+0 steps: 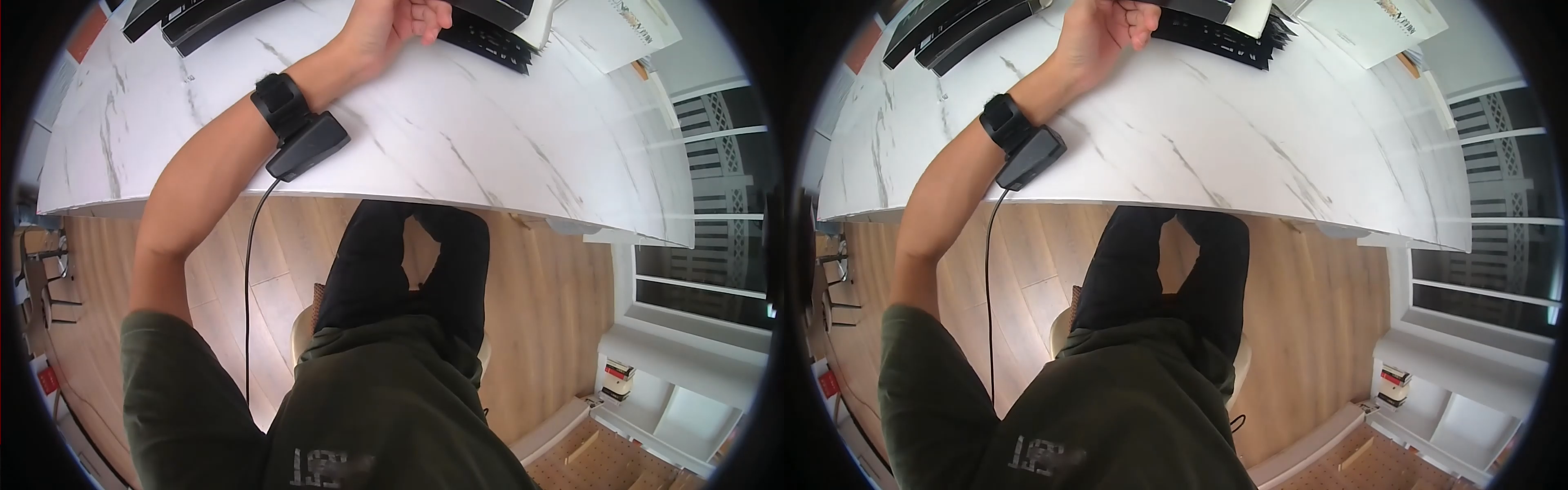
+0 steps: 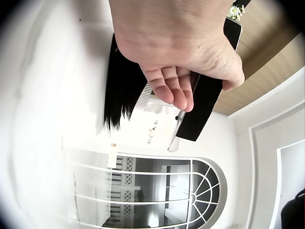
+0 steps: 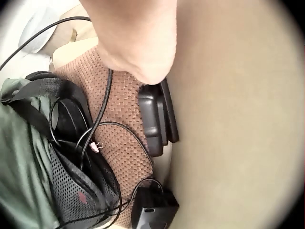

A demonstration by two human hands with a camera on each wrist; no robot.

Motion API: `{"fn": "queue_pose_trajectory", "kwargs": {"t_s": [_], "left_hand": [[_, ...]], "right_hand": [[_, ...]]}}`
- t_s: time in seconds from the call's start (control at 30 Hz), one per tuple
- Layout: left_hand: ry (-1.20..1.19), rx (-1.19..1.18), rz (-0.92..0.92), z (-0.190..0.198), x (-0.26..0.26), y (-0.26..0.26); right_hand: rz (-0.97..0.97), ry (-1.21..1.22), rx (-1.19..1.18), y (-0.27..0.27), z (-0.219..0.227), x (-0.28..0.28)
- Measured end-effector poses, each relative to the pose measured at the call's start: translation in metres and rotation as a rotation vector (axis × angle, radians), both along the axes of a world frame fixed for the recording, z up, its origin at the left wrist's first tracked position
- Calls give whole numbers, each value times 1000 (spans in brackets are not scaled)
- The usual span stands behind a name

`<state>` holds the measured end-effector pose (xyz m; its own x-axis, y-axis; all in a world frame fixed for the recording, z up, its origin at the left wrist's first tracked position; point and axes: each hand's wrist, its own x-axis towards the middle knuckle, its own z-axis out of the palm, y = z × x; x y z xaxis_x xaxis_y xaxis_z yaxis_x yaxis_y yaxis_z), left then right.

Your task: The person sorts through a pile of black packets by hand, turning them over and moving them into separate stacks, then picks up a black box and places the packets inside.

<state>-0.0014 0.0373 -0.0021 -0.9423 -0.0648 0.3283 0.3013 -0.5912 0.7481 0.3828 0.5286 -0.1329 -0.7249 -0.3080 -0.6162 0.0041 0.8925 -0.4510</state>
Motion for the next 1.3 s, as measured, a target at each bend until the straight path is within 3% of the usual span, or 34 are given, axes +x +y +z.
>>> {"fn": "queue_pose_trajectory", "kwargs": {"t_s": [0.57, 1.0, 1.3], "left_hand": [[-30, -29, -87, 0, -3, -5], [-58, -35, 5, -1, -1, -8], [-51, -63, -32, -1, -1, -6]], "right_hand": [[-15, -6, 12, -7, 4, -3], [-31, -10, 0, -8, 3, -5], [-35, -21, 5, -9, 4, -7]]}}
